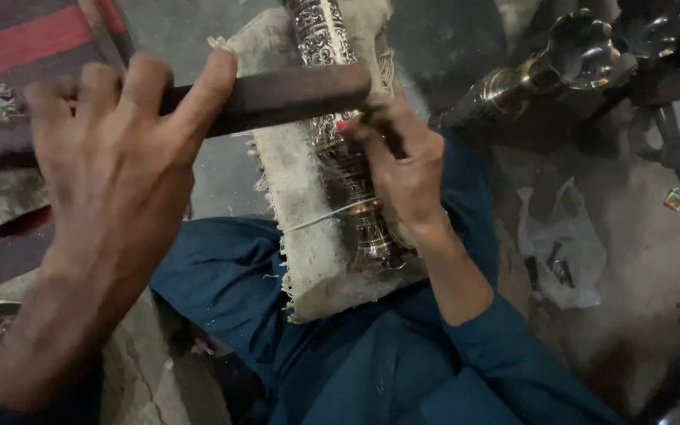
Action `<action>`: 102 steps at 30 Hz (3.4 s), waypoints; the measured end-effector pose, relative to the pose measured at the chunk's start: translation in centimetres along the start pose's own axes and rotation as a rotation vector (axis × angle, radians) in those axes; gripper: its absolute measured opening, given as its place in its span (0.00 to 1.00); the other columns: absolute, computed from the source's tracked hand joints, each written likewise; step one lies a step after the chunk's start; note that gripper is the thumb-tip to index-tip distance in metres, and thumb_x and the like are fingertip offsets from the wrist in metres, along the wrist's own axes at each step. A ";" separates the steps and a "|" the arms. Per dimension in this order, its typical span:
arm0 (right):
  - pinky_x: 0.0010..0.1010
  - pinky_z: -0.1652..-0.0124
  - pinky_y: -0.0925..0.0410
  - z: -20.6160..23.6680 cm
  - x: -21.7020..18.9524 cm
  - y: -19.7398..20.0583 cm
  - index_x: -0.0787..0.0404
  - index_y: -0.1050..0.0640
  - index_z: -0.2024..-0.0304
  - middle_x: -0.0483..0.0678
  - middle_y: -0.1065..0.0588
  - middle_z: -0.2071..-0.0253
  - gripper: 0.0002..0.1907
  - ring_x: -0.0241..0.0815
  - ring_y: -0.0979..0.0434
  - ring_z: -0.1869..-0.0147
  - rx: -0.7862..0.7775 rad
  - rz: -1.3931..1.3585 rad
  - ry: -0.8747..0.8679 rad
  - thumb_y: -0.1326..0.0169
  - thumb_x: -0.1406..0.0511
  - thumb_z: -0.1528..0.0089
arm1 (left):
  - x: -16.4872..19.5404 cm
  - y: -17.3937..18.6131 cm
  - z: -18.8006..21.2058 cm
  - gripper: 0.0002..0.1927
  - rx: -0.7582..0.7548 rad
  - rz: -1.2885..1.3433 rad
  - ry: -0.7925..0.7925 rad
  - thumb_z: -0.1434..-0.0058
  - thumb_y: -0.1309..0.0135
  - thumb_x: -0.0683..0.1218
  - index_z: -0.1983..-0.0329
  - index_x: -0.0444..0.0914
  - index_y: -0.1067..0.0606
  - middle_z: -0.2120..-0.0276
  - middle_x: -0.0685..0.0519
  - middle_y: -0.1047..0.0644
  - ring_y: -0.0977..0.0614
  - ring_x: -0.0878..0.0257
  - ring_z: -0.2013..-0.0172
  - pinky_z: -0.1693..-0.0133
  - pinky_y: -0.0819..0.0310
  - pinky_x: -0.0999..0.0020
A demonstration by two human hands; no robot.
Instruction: The person sits cross-legged and uses a small metal punch and a wooden mallet to emboss intricate patterns onto a silver-colored metal vase. The vase is stabilized on a cushioned support, and the person repeatedly taps the punch to create raised decorative details.
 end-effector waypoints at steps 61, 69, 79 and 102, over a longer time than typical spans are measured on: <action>0.26 0.54 0.17 0.2 1.6 1.7 0.62 0.23 0.47 0.49 0.17 0.55 0.07 0.38 0.13 0.52 -0.047 0.039 0.134 0.45 0.70 0.28 | 0.6 0.8 -3.5 0.24 0.069 -0.067 -0.155 0.27 0.41 0.48 0.29 0.57 0.28 0.58 0.55 0.24 0.23 0.60 0.61 0.54 0.30 0.56; 0.25 0.50 0.20 0.9 1.3 1.3 0.62 0.26 0.40 0.48 0.19 0.56 0.13 0.35 0.16 0.51 0.053 -0.091 -0.026 0.45 0.70 0.27 | 1.2 2.1 -5.1 0.26 -0.089 0.154 -0.048 0.33 0.39 0.43 0.32 0.51 0.28 0.58 0.47 0.23 0.20 0.56 0.61 0.65 0.25 0.58; 0.23 0.55 0.21 1.0 1.9 1.0 0.63 0.25 0.43 0.50 0.19 0.55 0.11 0.34 0.17 0.53 0.052 -0.087 0.085 0.44 0.72 0.27 | 1.5 3.8 -4.9 0.26 -0.030 -0.210 -0.197 0.29 0.37 0.48 0.30 0.58 0.28 0.57 0.55 0.23 0.21 0.60 0.58 0.51 0.28 0.55; 0.28 0.52 0.20 0.8 4.7 2.2 0.62 0.29 0.42 0.52 0.20 0.55 0.13 0.41 0.14 0.48 0.073 -0.131 0.210 0.44 0.71 0.28 | 2.5 3.2 -7.7 0.39 -0.317 0.739 0.016 0.39 0.41 0.38 0.26 0.43 0.42 0.60 0.39 0.23 0.17 0.48 0.63 0.63 0.21 0.56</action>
Point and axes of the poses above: each hand's wrist, its own z-axis away from the middle knuckle, its own y-axis out of the back of the hand, x = y × z, the point moved 1 cm from there along -z, towards the middle knuckle
